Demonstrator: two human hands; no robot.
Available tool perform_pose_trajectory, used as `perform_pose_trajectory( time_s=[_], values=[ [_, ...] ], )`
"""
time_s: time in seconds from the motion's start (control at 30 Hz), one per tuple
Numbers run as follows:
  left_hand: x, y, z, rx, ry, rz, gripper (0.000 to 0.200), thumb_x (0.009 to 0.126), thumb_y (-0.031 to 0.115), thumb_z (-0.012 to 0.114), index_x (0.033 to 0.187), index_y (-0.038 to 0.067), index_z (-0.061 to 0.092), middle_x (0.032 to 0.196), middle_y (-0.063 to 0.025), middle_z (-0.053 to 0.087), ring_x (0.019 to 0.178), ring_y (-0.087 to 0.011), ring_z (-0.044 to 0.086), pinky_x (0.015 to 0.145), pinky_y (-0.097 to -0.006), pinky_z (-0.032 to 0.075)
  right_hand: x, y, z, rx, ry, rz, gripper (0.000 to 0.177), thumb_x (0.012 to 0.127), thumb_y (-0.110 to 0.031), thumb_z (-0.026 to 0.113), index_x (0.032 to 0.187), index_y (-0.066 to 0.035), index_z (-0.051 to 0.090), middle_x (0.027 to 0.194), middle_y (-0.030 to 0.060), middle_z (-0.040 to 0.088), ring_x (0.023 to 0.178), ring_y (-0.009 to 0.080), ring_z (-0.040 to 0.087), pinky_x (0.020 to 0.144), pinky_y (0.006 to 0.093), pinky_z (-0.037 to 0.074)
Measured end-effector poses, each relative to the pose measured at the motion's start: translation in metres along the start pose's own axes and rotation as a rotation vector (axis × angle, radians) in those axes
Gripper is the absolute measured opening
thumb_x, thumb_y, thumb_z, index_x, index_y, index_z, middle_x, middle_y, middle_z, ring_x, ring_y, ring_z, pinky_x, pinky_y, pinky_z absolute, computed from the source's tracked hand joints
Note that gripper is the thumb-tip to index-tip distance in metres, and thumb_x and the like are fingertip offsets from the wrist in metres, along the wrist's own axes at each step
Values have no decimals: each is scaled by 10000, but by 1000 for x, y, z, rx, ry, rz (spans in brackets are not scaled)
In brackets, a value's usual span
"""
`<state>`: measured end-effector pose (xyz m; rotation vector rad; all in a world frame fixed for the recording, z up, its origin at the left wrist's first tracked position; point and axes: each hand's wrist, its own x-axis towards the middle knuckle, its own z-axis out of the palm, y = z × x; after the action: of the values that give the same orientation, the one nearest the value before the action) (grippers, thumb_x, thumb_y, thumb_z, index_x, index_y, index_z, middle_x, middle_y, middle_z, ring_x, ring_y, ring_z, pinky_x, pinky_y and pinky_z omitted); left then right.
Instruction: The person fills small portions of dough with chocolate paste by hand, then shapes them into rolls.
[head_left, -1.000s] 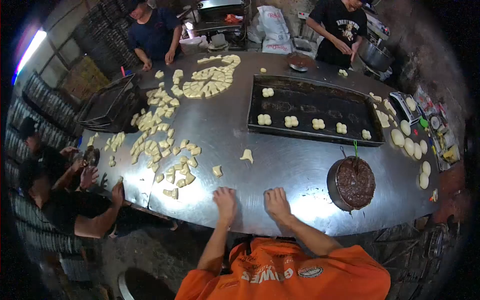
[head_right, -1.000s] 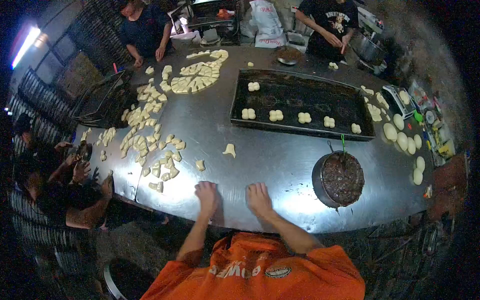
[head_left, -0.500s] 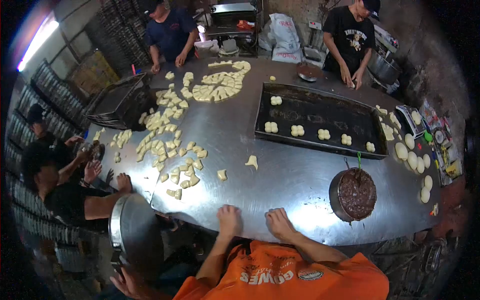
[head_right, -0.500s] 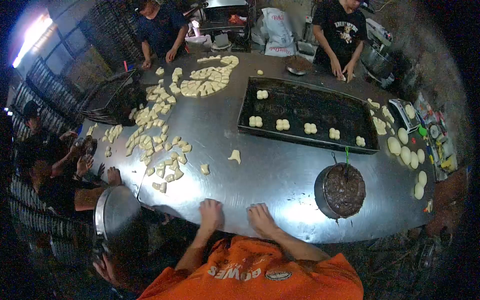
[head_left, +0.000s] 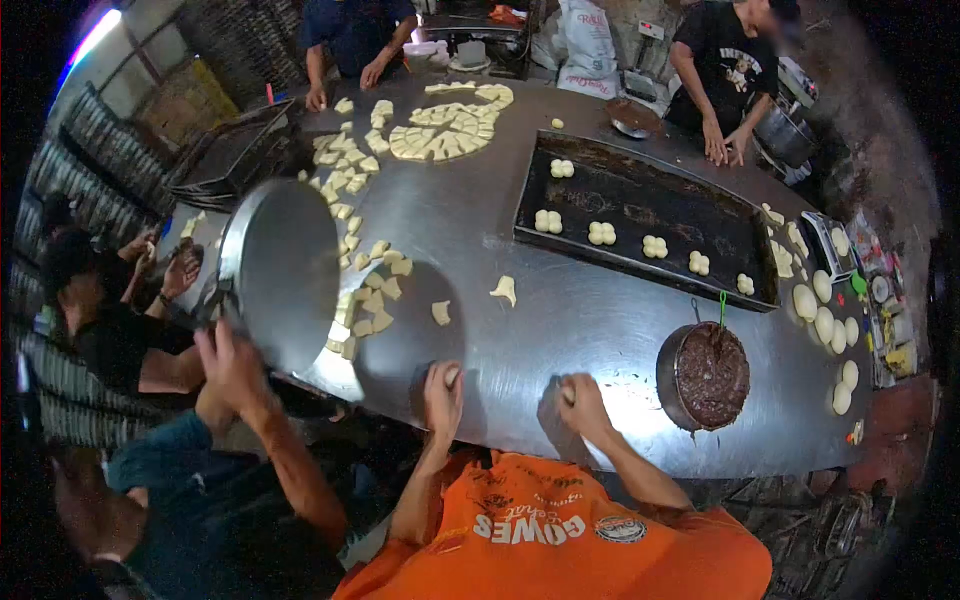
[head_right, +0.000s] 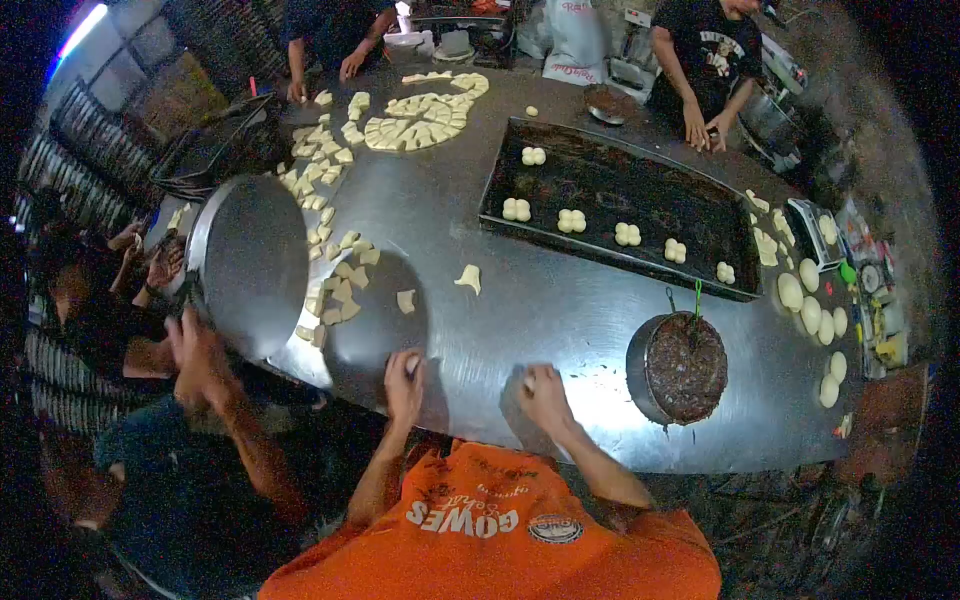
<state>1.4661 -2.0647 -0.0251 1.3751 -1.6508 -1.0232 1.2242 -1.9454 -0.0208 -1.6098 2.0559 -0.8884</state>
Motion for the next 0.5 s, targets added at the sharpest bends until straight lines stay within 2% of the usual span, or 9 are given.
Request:
perform_pose_trajectory(
  time_s=[0.03,0.1,0.13,0.2,0.23,0.3,0.37,0.4,0.5],
  values=[
    [11,9,6,-18,45,77,222,892,96,678,1081,-9,628,1047,-178,617,1062,-321,572,934,-441,443,23,-4,-8,53,-57,90,289,821,-99,669,1062,34,581,994,234,569,991,382,538,887,481,439],
    [31,4,37,148,-20,295,249,865,109,718,1075,6,632,1086,-154,619,1015,-335,598,912,-406,473,71,-4,-9,49,23,5,295,834,-134,690,1079,15,620,1046,230,601,1032,370,558,920,468,452],
    [39,4,41,150,-14,293,249,865,109,718,1075,6,632,1086,-154,619,1015,-335,598,912,-406,473,97,11,3,-90,-70,-51,326,850,-165,687,1117,11,623,1081,226,605,1058,370,555,953,466,440],
    [54,7,50,222,-326,490,266,862,92,700,1108,12,637,1113,-174,604,1096,-357,551,968,-443,428,125,22,9,-234,-156,-110,358,866,-197,685,1155,6,625,1116,223,609,1085,371,552,986,464,428],
    [65,3,51,225,-320,505,266,862,92,700,1108,12,637,1113,-174,604,1096,-357,551,968,-443,428,139,8,9,-272,-86,-117,369,882,-236,665,1160,5,629,1174,223,599,1100,376,544,989,461,419],
    [90,-9,36,407,101,401,304,870,124,691,1150,30,623,1223,-184,578,1164,-372,519,988,-460,422,167,-13,16,-302,6,-134,386,899,-276,646,1165,4,633,1232,222,588,1114,381,536,993,457,410],
    [111,-16,18,486,99,420,342,858,70,671,1191,21,610,1274,-193,557,1233,-381,471,1012,-474,406,196,-13,41,-100,-14,-163,408,896,-282,649,1190,1,634,1233,224,588,1170,399,500,1028,449,393],
    [119,-32,20,478,44,321,354,848,53,668,1195,16,610,1265,-199,566,1229,-381,488,1007,-469,413,210,-6,63,-22,53,-270,364,872,-205,658,1177,-8,635,1185,228,594,1132,412,516,1009,453,410],
    [131,-40,10,384,-11,207,375,838,24,663,1208,15,609,1221,-210,597,1162,-387,559,974,-440,448,226,-7,97,-152,-69,-225,330,845,-105,649,1161,-12,628,1107,227,598,1085,399,532,963,454,431]
  ],
)
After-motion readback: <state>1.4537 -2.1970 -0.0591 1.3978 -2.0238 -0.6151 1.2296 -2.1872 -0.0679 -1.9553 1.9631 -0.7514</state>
